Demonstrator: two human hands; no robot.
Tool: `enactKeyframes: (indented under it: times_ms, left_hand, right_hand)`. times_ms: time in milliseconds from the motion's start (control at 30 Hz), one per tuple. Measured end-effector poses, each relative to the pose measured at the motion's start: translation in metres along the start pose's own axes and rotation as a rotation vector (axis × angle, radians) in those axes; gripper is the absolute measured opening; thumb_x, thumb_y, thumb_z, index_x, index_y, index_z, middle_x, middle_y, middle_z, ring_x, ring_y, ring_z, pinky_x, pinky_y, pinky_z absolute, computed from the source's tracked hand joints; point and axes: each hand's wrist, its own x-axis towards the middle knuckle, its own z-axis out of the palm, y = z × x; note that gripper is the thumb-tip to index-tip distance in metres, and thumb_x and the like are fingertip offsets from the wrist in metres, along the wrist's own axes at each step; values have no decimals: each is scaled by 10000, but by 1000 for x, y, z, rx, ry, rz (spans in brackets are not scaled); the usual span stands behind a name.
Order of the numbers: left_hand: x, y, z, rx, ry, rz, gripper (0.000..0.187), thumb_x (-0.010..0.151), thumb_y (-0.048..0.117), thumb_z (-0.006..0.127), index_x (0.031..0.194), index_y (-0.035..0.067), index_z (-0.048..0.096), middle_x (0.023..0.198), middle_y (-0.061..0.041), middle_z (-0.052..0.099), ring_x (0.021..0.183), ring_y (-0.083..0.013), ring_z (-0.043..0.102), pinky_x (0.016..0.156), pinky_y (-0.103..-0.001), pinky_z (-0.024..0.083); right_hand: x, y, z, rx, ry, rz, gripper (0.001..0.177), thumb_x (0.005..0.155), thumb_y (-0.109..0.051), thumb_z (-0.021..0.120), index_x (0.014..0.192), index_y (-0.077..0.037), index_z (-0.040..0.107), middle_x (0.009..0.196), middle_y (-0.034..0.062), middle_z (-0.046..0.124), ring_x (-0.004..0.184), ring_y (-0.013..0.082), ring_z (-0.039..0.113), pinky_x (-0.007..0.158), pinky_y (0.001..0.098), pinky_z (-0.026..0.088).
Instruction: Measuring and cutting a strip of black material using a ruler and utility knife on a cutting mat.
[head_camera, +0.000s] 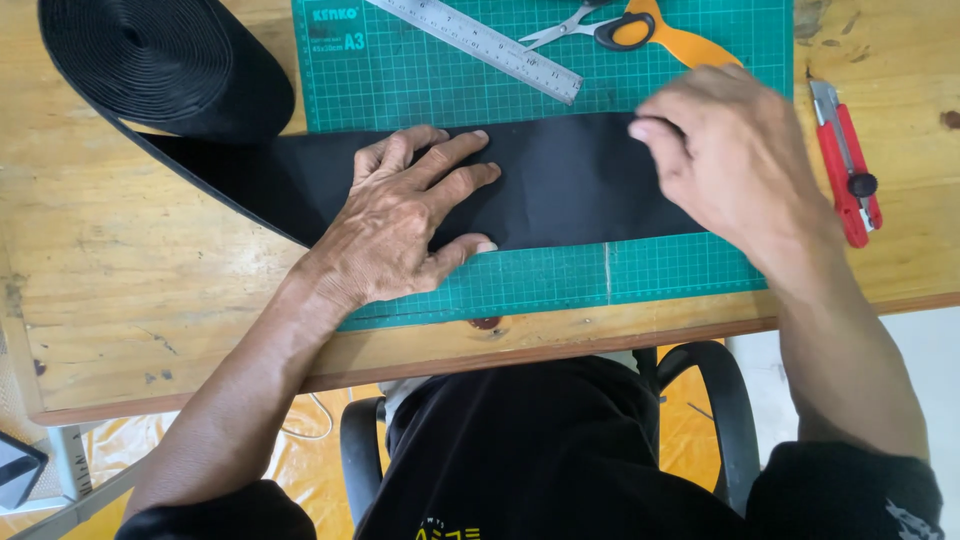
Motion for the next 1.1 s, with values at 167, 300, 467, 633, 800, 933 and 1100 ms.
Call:
enactKeyframes:
  times_ms: [167,300,467,633,800,933,1100]
  left_hand:
    - [0,-2,1,-11,1,-9,612,947,506,686,1434,149,588,1582,-99,468,1355,-410,429,973,-613,357]
    - [1,-2,0,-22,-18,-18,618,949,504,675,1444,148,576,1582,-105,456,1358,-394,419,980,-609,348]
    - [0,-3,0,-29,0,4,618,968,516,674,1437,124,580,1571,-117,462,1355,-400,426,977,-590,344]
    - [0,-3,0,-34,0,4,614,968,511,665,1438,126,575,1575,-115,455,1348,-392,421,981,-602,338]
    - [0,-3,1,-28,4,5,619,958,513,681,1432,128,578,1570,-115,464,1346,-388,427,985,-591,344]
    - [0,-3,0,-44,-11,2,619,965,505,668,1442,121,570,1576,-128,453,1365,-401,406,1015,-599,319]
    - [0,-3,0,-63,-18,-10,637,956,509,683,1444,116,570,1568,-132,459,1371,-410,399,1026,-611,299]
  right_hand:
    - [66,-27,45,326,81,-3,214,957,-178,860,1047,-18,750,1037,163,687,886,331,658,764,462,532]
    - [85,-37,49,308,68,47,322,895,-177,900,1054,-21,668,1006,168,630,858,366,634,668,482,509]
    - [99,-42,42,296,-106,70,337,898,-108,825,1121,34,614,1045,201,661,892,389,652,707,514,524]
    - [109,-41,25,423,-268,93,285,927,-65,765,1129,53,601,980,206,729,885,398,696,741,531,525]
    - [112,-36,25,453,-343,129,342,941,-145,782,1188,36,629,1076,182,750,1000,382,701,846,512,529]
    - [113,-31,34,484,-314,147,348,902,-168,774,1170,19,652,972,139,726,894,311,681,743,451,513]
    - [109,-29,47,473,-241,76,180,890,-132,817,1003,-24,728,808,82,682,709,240,654,625,405,526]
